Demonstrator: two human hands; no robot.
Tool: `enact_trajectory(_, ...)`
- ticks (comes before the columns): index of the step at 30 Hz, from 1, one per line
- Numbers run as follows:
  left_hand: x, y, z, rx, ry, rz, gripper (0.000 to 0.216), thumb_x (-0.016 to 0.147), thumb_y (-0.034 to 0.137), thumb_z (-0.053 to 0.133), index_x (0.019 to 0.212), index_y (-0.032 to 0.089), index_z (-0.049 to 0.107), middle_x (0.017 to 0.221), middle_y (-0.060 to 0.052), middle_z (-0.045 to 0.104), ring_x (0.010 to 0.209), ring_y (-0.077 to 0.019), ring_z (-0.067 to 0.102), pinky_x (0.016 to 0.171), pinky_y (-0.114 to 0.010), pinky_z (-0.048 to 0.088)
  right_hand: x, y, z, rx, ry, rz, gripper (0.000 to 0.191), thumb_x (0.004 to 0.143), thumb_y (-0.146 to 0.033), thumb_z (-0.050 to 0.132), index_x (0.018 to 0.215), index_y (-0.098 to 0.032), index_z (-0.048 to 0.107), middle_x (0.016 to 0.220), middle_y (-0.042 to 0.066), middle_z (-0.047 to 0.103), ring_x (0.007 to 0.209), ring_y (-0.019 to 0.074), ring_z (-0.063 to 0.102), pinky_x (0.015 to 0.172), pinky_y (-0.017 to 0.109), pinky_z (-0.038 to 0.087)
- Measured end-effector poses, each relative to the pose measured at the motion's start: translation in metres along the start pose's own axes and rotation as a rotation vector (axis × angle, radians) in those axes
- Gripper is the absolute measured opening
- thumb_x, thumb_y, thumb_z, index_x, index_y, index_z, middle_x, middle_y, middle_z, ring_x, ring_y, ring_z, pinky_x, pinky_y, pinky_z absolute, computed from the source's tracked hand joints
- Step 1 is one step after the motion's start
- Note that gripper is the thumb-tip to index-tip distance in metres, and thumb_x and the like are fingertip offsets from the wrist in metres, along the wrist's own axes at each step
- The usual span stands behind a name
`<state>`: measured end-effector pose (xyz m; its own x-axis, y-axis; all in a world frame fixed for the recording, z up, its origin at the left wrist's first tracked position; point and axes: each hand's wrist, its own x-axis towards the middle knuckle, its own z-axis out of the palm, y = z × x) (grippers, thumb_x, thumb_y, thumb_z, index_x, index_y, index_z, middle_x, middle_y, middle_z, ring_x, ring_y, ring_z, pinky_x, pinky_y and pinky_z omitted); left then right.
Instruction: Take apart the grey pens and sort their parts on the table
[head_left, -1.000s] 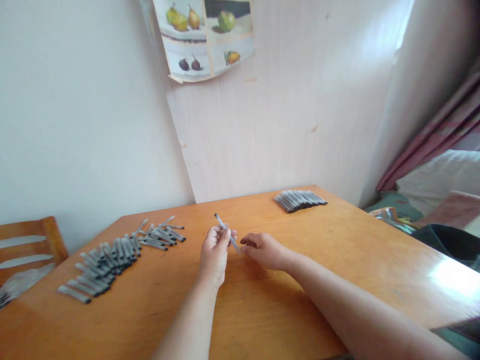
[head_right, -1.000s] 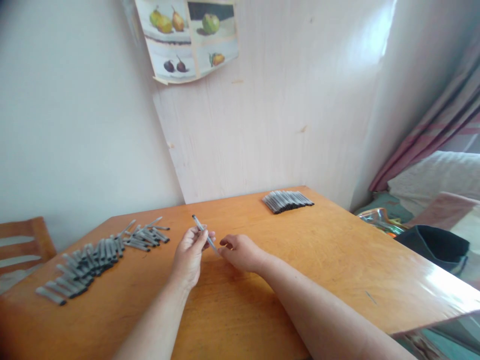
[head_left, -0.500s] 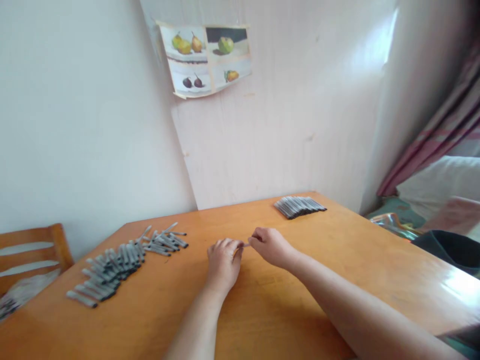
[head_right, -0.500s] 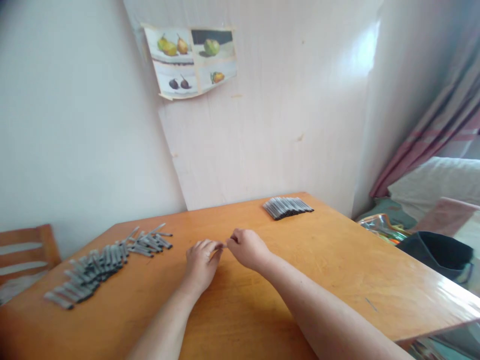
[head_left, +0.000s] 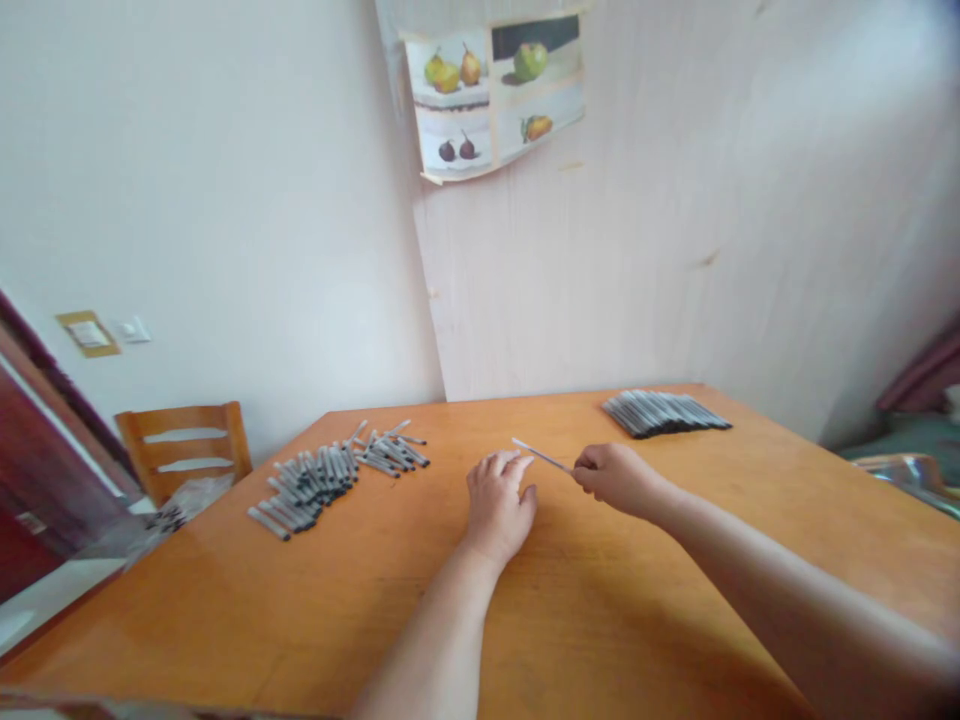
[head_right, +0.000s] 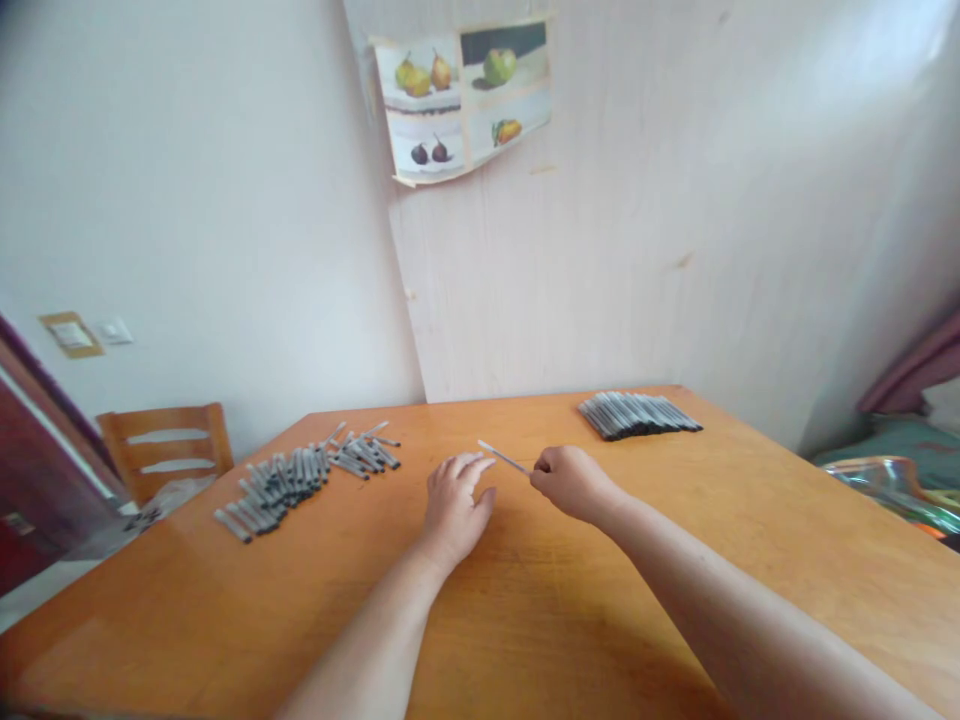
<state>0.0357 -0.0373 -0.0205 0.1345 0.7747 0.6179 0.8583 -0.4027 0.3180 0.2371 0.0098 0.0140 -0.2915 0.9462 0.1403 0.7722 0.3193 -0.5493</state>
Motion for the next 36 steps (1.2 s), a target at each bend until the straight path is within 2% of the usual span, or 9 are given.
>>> enact_trajectory(4, 0.002, -0.009, 0.006, 0.037, -0.005, -0.019, 0.032, 0.084, 0.023, 0.052, 0.115, 0.024, 0.060, 0.115, -0.006, 0.061, 0.111, -0.0234, 0.049, 0.098, -0.040, 0.034, 0.008, 0.036, -0.029, -0.076, 0.252, 0.076, 0.019, 0.076, -0.030, 0.053, 0.072, -0.017, 0.066, 0.068, 0.004, 0.066, 0.062, 0.0139, 0.055, 0.052, 0.023, 0.031)
enact_trajectory(9, 0.003, -0.016, 0.012, 0.073, -0.072, -0.022, 0.027, 0.086, 0.025, 0.050, 0.110, 0.024, 0.062, 0.109, -0.006, 0.064, 0.105, -0.0233, 0.053, 0.091, -0.039, 0.040, 0.022, 0.101, -0.065, -0.149, 0.437, 0.330, 0.026, 0.078, -0.038, 0.052, 0.076, -0.018, 0.068, 0.070, 0.006, 0.066, 0.066, 0.0164, 0.056, 0.054, 0.025, 0.031)
enact_trajectory(12, 0.004, -0.018, 0.013, 0.085, -0.100, -0.037, 0.026, 0.086, 0.026, 0.049, 0.108, 0.024, 0.063, 0.108, -0.005, 0.065, 0.104, -0.0230, 0.054, 0.090, -0.038, 0.041, 0.029, 0.136, -0.082, -0.169, 0.491, 0.457, 0.027, 0.079, -0.038, 0.051, 0.079, -0.018, 0.070, 0.075, 0.007, 0.067, 0.070, 0.0173, 0.058, 0.056, 0.024, 0.033)
enact_trajectory(15, 0.005, -0.021, 0.015, 0.091, -0.119, -0.054, 0.025, 0.086, 0.027, 0.049, 0.105, 0.024, 0.064, 0.107, -0.005, 0.065, 0.103, -0.0229, 0.055, 0.090, -0.038, 0.041, 0.036, 0.158, -0.093, -0.179, 0.493, 0.522, 0.028, 0.078, -0.037, 0.051, 0.080, -0.018, 0.071, 0.076, 0.009, 0.068, 0.072, 0.0190, 0.059, 0.056, 0.025, 0.034)
enact_trajectory(28, 0.005, -0.038, 0.023, 0.058, -0.136, -0.055, 0.022, 0.085, 0.030, 0.049, 0.096, 0.024, 0.067, 0.101, -0.004, 0.068, 0.099, -0.0219, 0.058, 0.088, -0.039, 0.045, 0.074, 0.184, -0.087, -0.205, 0.462, 0.602, 0.023, 0.075, -0.033, 0.051, 0.082, -0.019, 0.068, 0.089, 0.011, 0.070, 0.083, 0.0250, 0.064, 0.062, 0.029, 0.041)
enact_trajectory(36, 0.005, -0.045, 0.024, 0.060, -0.152, -0.058, 0.024, 0.085, 0.034, 0.049, 0.097, 0.025, 0.068, 0.102, -0.004, 0.068, 0.101, -0.0223, 0.058, 0.090, -0.040, 0.046, 0.080, 0.193, -0.086, -0.175, 0.460, 0.578, 0.026, 0.078, -0.036, 0.050, 0.085, -0.020, 0.071, 0.091, 0.011, 0.070, 0.086, 0.0226, 0.063, 0.067, 0.027, 0.042)
